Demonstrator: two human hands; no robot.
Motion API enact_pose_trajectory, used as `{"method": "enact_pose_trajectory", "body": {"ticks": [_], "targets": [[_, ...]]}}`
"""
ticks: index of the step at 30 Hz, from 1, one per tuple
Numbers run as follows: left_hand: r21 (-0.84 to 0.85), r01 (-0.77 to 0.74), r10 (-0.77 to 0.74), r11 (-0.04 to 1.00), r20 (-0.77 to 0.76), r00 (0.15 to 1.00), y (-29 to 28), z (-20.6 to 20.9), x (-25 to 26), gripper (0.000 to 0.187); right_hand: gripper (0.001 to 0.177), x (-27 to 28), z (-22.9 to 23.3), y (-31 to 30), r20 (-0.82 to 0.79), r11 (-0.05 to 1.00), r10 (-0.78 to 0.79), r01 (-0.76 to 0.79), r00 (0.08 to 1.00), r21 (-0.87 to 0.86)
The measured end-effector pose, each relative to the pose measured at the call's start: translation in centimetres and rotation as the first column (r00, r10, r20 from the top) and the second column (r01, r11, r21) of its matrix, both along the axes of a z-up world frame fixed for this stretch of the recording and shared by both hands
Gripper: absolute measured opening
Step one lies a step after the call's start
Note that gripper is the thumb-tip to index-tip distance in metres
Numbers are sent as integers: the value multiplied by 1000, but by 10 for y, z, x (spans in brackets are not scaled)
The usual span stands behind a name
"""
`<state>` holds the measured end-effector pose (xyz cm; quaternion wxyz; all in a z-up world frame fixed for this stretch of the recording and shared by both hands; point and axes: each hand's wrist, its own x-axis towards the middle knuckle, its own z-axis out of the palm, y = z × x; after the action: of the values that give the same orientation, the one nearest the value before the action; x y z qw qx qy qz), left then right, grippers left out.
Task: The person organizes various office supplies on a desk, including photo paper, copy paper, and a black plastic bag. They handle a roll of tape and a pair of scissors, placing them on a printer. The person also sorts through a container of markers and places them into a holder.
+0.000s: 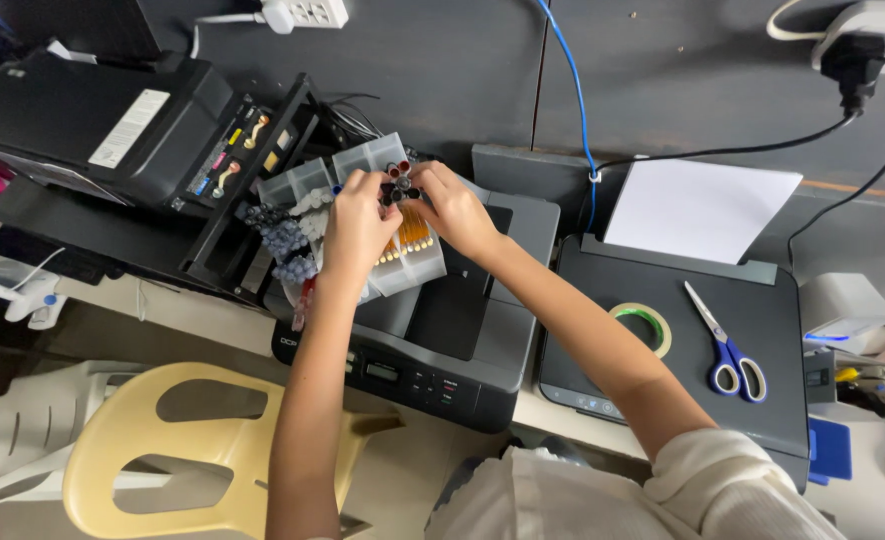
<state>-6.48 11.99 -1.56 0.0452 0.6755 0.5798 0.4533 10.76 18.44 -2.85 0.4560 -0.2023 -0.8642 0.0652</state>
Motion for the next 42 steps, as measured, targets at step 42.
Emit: {"method": "enact_pose_trajectory", "body": {"ticks": [42], "targets": [[-30, 191, -183, 981, 176, 967, 11, -17, -15, 31, 17, 1, 4, 20, 32, 999, 31, -32, 999, 28]]}}
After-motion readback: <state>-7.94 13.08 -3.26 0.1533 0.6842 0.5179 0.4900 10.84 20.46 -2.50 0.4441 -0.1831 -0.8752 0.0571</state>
